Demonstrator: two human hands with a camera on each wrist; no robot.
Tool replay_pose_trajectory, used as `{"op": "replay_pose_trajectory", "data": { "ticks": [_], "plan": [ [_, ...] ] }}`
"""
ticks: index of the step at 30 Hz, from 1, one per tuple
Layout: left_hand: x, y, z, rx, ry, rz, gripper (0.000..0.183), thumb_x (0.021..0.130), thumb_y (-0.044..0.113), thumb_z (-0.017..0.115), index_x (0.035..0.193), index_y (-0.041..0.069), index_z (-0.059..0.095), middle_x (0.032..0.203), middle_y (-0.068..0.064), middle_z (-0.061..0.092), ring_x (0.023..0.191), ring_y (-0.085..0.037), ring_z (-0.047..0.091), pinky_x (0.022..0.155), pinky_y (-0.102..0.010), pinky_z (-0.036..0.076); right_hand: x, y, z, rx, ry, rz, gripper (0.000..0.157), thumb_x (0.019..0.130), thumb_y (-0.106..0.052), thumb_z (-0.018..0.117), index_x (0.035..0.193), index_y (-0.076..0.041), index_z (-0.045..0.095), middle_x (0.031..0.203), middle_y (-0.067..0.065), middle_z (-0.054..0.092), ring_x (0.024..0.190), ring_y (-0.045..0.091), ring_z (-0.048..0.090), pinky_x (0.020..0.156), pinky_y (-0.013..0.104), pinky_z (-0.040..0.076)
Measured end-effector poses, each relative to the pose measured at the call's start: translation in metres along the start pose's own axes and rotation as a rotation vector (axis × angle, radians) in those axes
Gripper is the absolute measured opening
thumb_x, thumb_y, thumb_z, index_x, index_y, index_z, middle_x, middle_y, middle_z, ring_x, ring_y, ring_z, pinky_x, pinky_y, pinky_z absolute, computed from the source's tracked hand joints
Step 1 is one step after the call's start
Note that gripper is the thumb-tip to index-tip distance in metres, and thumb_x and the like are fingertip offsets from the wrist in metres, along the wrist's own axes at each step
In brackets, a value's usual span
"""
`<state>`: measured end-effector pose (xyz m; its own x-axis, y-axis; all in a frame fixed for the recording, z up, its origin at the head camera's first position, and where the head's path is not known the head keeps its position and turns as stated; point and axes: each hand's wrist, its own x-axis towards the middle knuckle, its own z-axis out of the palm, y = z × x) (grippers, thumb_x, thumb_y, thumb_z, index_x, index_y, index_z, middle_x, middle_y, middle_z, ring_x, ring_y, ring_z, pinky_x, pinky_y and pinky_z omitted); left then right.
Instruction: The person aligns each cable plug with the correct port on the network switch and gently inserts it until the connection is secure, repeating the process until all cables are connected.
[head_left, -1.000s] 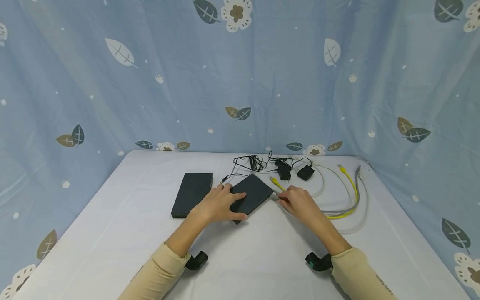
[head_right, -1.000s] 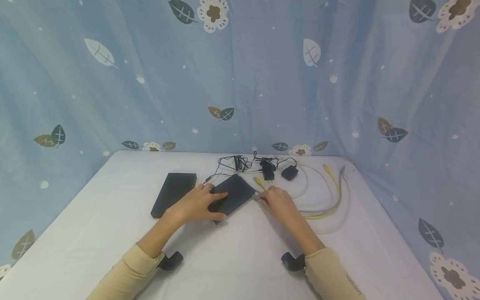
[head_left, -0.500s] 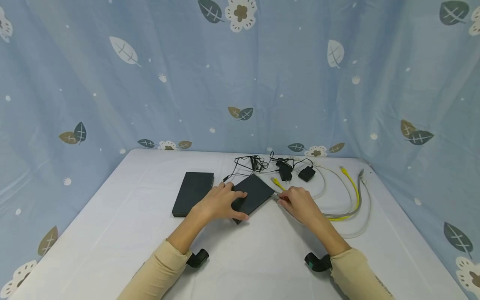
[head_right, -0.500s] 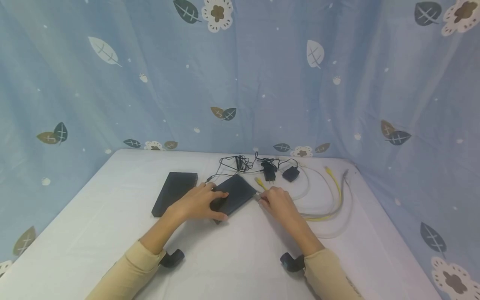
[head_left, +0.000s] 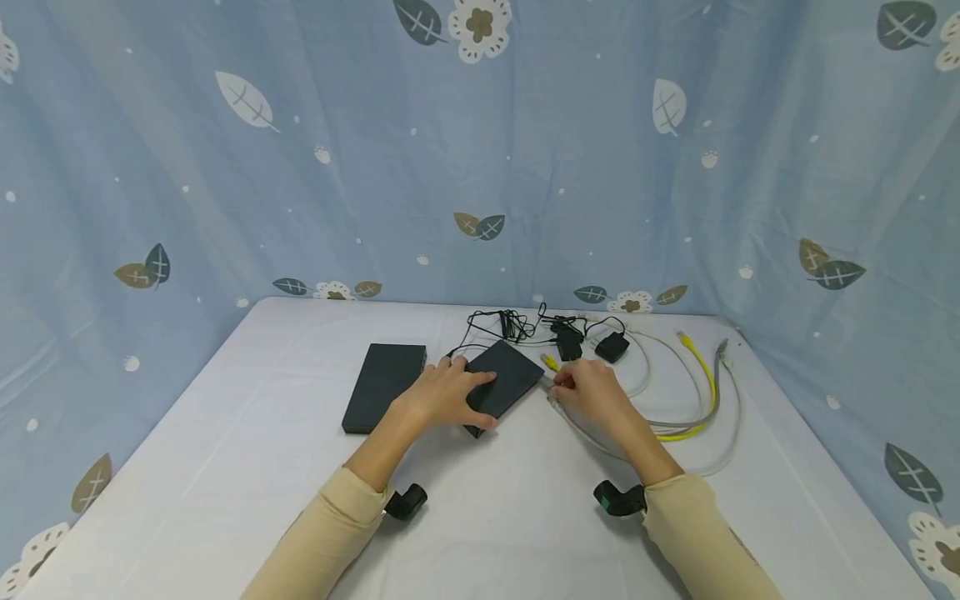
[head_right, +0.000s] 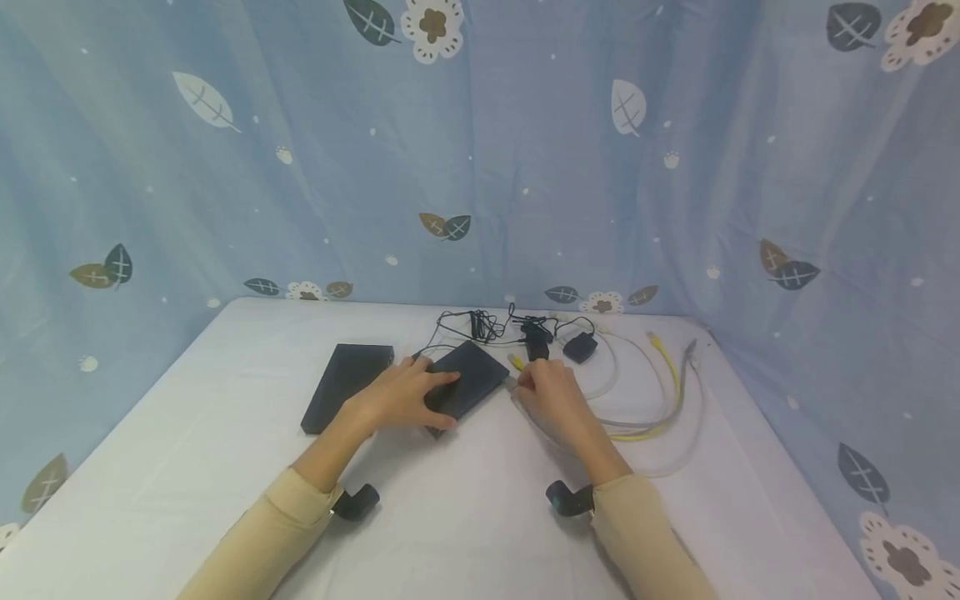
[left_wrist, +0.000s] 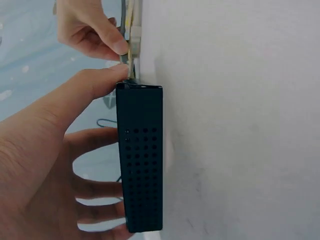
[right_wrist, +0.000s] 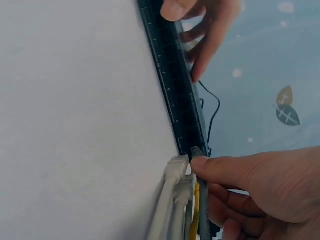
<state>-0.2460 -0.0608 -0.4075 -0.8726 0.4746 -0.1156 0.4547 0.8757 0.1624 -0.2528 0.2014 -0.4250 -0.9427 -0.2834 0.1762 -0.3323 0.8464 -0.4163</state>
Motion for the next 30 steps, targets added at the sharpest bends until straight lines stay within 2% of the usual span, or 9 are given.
{"op": "replay_pose_trajectory", "data": {
  "ticks": [6, 16, 21, 26, 30],
  "plan": [
    [0.005, 0.0, -0.003, -0.028, -0.031, -0.012, 0.082, 0.076, 0.066, 0.072, 0.147, 0.036, 0.045, 0.145, -0.017, 0.045, 0.131, -0.042, 0.044, 0.106, -0.066, 0.034, 0.007, 0.001, -0.001, -0.01, -0.034, 0.026, 0.016, 0.085, -0.018, 0.076, 0.094, -0.005, 0.077, 0.079, 0.002, 0.073, 0.068, 0.01, 0.062, 0.062, 0.027, 0.051],
    [0.008, -0.002, -0.003, -0.091, -0.025, -0.013, 0.077, 0.075, 0.067, 0.072, 0.142, 0.035, 0.052, 0.155, -0.011, 0.038, 0.14, -0.041, 0.036, 0.11, -0.069, 0.028, 0.009, 0.001, 0.007, 0.036, 0.003, 0.065, 0.015, 0.085, -0.019, 0.077, 0.092, -0.006, 0.078, 0.08, 0.002, 0.074, 0.069, 0.012, 0.065, 0.064, 0.029, 0.052],
    [0.01, -0.002, -0.001, -0.082, 0.0, -0.003, 0.073, 0.076, 0.068, 0.071, 0.14, 0.035, 0.055, 0.154, -0.009, 0.04, 0.139, -0.04, 0.038, 0.108, -0.068, 0.03, 0.007, -0.001, 0.006, 0.044, 0.014, 0.077, 0.015, 0.084, -0.019, 0.077, 0.092, -0.006, 0.078, 0.079, 0.002, 0.074, 0.07, 0.012, 0.063, 0.065, 0.03, 0.051],
    [0.013, -0.003, 0.001, -0.068, 0.002, -0.004, 0.074, 0.076, 0.069, 0.07, 0.14, 0.036, 0.054, 0.154, -0.009, 0.04, 0.139, -0.04, 0.038, 0.108, -0.067, 0.032, 0.007, 0.0, 0.007, 0.043, 0.034, 0.064, 0.013, 0.084, -0.019, 0.077, 0.091, -0.007, 0.078, 0.078, 0.001, 0.074, 0.069, 0.012, 0.063, 0.075, 0.037, 0.049],
    [0.013, -0.002, 0.002, -0.051, -0.006, -0.008, 0.076, 0.077, 0.07, 0.069, 0.143, 0.038, 0.051, 0.155, -0.01, 0.04, 0.138, -0.041, 0.039, 0.107, -0.066, 0.033, 0.007, 0.001, 0.008, 0.053, 0.033, 0.051, 0.013, 0.084, -0.016, 0.077, 0.091, -0.005, 0.078, 0.078, 0.003, 0.074, 0.068, 0.011, 0.065, 0.072, 0.033, 0.052]
  ]
}}
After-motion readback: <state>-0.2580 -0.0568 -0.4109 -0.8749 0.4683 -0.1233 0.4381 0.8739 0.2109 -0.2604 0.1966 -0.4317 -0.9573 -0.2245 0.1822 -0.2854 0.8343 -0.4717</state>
